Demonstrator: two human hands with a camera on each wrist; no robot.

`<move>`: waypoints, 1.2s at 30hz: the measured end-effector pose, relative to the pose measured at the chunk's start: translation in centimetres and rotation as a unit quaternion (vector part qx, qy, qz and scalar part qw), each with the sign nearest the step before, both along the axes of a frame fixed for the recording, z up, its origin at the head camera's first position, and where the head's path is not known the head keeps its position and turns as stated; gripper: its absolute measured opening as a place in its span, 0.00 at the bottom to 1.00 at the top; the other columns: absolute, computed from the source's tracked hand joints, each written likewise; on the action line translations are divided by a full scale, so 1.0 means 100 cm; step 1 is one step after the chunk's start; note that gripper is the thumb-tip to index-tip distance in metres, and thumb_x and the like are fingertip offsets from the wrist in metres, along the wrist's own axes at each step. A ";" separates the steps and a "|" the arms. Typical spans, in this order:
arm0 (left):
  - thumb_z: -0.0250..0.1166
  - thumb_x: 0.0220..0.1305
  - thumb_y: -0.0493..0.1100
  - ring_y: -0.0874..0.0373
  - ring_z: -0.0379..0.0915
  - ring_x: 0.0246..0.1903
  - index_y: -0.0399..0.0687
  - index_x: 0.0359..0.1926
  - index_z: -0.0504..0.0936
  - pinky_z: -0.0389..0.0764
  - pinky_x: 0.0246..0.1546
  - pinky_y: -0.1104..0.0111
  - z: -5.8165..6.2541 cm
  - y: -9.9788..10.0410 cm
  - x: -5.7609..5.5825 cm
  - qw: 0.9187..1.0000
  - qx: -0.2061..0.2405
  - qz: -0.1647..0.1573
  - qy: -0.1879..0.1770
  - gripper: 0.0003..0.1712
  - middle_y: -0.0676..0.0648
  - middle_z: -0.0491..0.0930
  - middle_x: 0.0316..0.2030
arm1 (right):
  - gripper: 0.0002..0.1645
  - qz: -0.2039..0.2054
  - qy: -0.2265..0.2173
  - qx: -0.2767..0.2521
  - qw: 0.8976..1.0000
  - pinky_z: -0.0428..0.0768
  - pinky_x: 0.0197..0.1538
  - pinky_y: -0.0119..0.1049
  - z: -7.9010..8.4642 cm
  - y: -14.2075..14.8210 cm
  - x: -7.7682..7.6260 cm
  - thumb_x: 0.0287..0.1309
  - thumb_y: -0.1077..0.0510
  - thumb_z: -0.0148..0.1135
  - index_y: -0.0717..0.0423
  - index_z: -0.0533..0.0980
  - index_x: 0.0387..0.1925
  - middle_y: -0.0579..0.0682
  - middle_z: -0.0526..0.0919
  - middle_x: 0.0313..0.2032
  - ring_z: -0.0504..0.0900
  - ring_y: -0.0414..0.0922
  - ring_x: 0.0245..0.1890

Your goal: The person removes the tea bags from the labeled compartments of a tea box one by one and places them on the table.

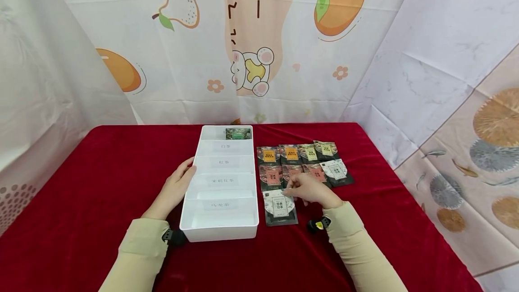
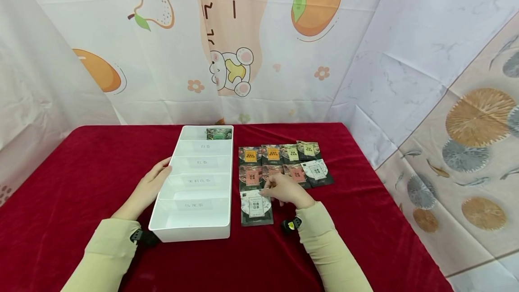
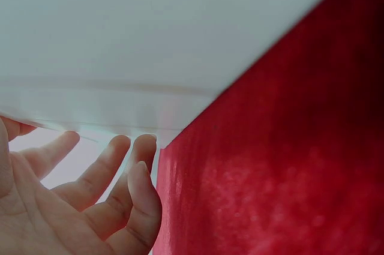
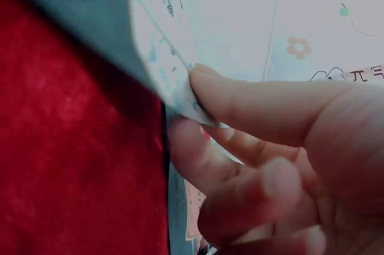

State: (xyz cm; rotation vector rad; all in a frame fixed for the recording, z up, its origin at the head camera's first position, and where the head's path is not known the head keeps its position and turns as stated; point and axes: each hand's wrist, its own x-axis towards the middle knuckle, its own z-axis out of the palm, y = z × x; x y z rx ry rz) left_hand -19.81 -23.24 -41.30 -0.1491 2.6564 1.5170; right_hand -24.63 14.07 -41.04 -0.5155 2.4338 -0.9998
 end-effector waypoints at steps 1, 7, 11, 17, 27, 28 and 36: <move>0.41 0.78 0.60 0.41 0.71 0.59 0.52 0.78 0.50 0.70 0.61 0.45 0.000 0.000 0.000 1.000 0.000 0.001 0.000 0.35 0.34 0.67 0.66 | 0.10 -0.003 0.000 0.002 1.000 0.73 0.20 0.36 -0.001 0.000 0.000 0.65 0.54 0.63 0.55 0.79 0.31 0.48 0.75 0.18 0.64 0.39 0.10; 0.41 0.78 0.59 0.41 0.72 0.58 0.51 0.78 0.51 0.71 0.60 0.47 0.000 0.000 0.000 1.000 -0.002 0.001 0.003 0.35 0.34 0.68 0.66 | 0.10 -0.012 0.002 0.005 1.000 0.72 0.19 0.34 -0.003 -0.001 -0.001 0.65 0.54 0.63 0.55 0.79 0.30 0.48 0.77 0.17 0.64 0.39 0.09; 0.41 0.78 0.59 0.41 0.73 0.58 0.51 0.78 0.51 0.72 0.59 0.47 0.000 0.000 0.000 1.000 -0.002 0.000 0.003 0.35 0.34 0.68 0.65 | 0.08 -0.020 0.003 0.003 1.000 0.73 0.19 0.35 -0.003 -0.003 -0.001 0.64 0.55 0.64 0.56 0.79 0.32 0.49 0.80 0.18 0.66 0.39 0.09; 0.41 0.78 0.60 0.41 0.73 0.58 0.51 0.78 0.51 0.71 0.59 0.47 -0.001 0.000 0.000 1.000 -0.003 0.001 0.005 0.36 0.34 0.69 0.65 | 0.06 -0.037 -0.001 0.005 0.999 0.75 0.21 0.35 -0.004 -0.006 0.000 0.62 0.57 0.66 0.56 0.79 0.32 0.49 0.80 0.18 0.67 0.39 0.10; 0.41 0.78 0.60 0.40 0.72 0.58 0.51 0.78 0.52 0.70 0.60 0.47 -0.002 -0.001 0.000 1.000 -0.005 0.002 0.013 0.35 0.34 0.69 0.65 | 0.05 -0.039 0.013 0.017 0.999 0.73 0.20 0.35 -0.004 -0.010 0.002 0.61 0.59 0.67 0.55 0.80 0.31 0.48 0.80 0.18 0.66 0.39 0.10; 0.41 0.78 0.60 0.40 0.72 0.58 0.51 0.78 0.52 0.71 0.60 0.47 -0.002 -0.001 0.000 1.000 -0.005 0.001 0.013 0.35 0.34 0.69 0.65 | 0.05 -0.041 0.012 0.018 0.999 0.73 0.20 0.34 -0.004 -0.010 0.002 0.61 0.58 0.67 0.55 0.80 0.32 0.48 0.80 0.18 0.65 0.39 0.10; 0.41 0.77 0.61 0.41 0.72 0.58 0.51 0.78 0.51 0.71 0.59 0.48 -0.001 -0.001 0.000 1.000 0.000 -0.002 0.008 0.36 0.35 0.69 0.65 | 0.07 -0.046 0.026 -0.002 0.999 0.73 0.19 0.36 0.000 -0.006 0.002 0.61 0.56 0.67 0.55 0.80 0.36 0.52 0.81 0.21 0.65 0.40 0.10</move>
